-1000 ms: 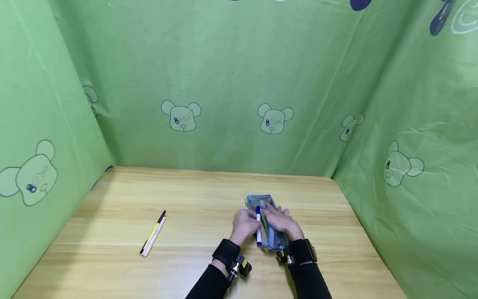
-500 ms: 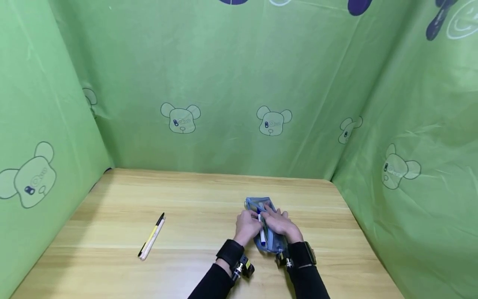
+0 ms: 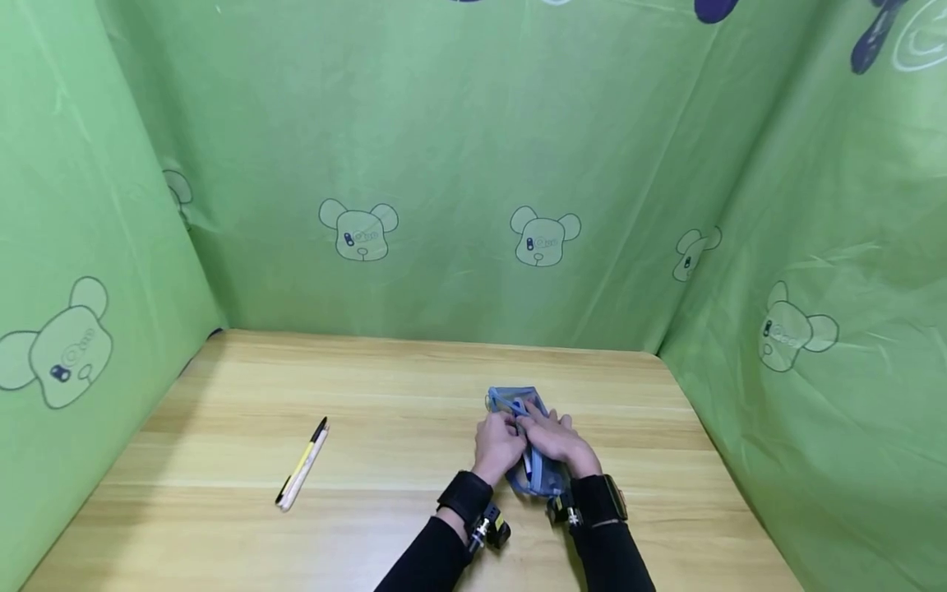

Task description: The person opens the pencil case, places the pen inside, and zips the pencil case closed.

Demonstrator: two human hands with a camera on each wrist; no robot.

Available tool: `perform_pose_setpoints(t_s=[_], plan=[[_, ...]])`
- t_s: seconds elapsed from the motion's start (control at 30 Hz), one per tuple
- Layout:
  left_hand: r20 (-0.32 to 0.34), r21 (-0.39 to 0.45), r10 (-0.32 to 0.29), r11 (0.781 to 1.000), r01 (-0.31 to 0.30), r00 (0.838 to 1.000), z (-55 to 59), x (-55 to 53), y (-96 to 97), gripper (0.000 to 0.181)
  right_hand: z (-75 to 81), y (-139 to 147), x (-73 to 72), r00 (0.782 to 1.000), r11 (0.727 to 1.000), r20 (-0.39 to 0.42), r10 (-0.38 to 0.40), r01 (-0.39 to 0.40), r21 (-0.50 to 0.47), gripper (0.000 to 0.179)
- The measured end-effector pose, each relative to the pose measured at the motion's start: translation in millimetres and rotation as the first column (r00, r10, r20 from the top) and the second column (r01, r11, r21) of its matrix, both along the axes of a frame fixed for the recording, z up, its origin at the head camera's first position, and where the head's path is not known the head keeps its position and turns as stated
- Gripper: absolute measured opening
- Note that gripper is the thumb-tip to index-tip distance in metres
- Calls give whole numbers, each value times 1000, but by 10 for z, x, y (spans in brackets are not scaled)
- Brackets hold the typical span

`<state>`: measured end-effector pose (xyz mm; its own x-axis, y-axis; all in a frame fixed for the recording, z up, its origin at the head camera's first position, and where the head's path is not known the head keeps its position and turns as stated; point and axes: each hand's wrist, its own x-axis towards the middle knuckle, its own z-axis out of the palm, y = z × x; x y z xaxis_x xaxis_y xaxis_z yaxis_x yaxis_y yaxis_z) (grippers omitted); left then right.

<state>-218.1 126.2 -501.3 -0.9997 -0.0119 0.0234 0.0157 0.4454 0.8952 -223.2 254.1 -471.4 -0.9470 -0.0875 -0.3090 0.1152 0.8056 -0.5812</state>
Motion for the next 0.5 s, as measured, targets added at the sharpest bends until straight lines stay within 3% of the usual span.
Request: perform_pose_setpoints(t_s=[0.13,0.5], plan=[[-18,8,6,1000,-6,1000,-28,-17,30,3,-2,0,-4,1000,1000,-1,5,-5,-1,62],[-54,13,12,1000,-11,998,-57,-40,84,17,-13,7,-14,1000,1000,8,-2,2,-3,62]])
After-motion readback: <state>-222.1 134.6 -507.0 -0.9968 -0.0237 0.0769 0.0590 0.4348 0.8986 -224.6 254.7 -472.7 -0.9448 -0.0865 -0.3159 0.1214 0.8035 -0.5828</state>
